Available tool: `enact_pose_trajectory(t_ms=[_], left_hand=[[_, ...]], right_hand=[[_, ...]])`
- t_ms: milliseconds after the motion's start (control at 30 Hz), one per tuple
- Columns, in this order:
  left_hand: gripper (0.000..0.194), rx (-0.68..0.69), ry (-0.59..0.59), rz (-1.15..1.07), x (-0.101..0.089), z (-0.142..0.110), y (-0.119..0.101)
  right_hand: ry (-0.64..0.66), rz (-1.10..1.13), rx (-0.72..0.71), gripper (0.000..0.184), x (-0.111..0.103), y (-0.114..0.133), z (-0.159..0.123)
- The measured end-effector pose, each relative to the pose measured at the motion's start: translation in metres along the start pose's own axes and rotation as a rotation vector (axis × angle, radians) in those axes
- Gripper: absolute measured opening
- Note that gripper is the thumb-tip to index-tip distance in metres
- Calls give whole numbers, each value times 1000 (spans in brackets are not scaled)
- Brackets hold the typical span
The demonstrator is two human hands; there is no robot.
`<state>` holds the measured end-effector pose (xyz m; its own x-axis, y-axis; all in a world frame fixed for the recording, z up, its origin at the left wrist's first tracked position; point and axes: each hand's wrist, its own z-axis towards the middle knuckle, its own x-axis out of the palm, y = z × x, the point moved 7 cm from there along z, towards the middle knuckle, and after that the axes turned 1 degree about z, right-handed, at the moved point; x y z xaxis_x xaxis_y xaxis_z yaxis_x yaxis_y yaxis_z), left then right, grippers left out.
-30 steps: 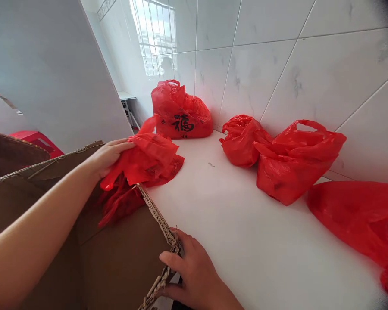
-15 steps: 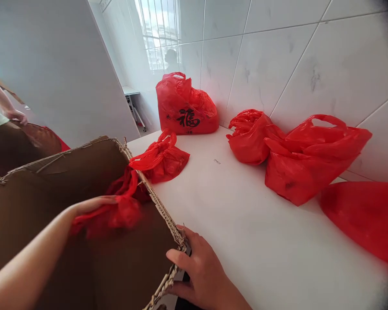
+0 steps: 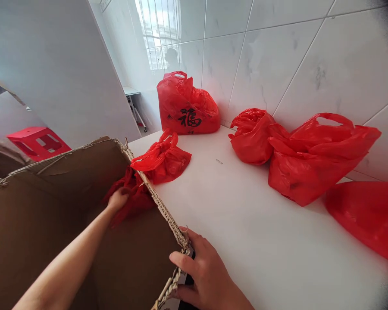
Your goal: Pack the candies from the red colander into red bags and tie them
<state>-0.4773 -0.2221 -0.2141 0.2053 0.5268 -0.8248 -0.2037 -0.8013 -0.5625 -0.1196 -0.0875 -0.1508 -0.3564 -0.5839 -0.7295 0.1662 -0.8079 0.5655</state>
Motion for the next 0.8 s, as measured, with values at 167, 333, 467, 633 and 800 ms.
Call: enact_pose_trajectory(t_ms=[167,333,467,633,800], left_hand=[[29,155,-424,55,-78,0,-84],[25,532,-355,201,-66,-17,-209],[17,572,-193,343,-22,-18,-252],[18,528,-98,362,-17,-20,-260],[29,455,-51,73,-86,-38,-252]], right_hand=[[20,13,19,55,1,-1,0],[18,15,18,54,2,-1,0],[8,11,28,55,4,-3,-2],[3,25,28,56,4,-4,-3],[-3,41,27,57,3,-5,-2]])
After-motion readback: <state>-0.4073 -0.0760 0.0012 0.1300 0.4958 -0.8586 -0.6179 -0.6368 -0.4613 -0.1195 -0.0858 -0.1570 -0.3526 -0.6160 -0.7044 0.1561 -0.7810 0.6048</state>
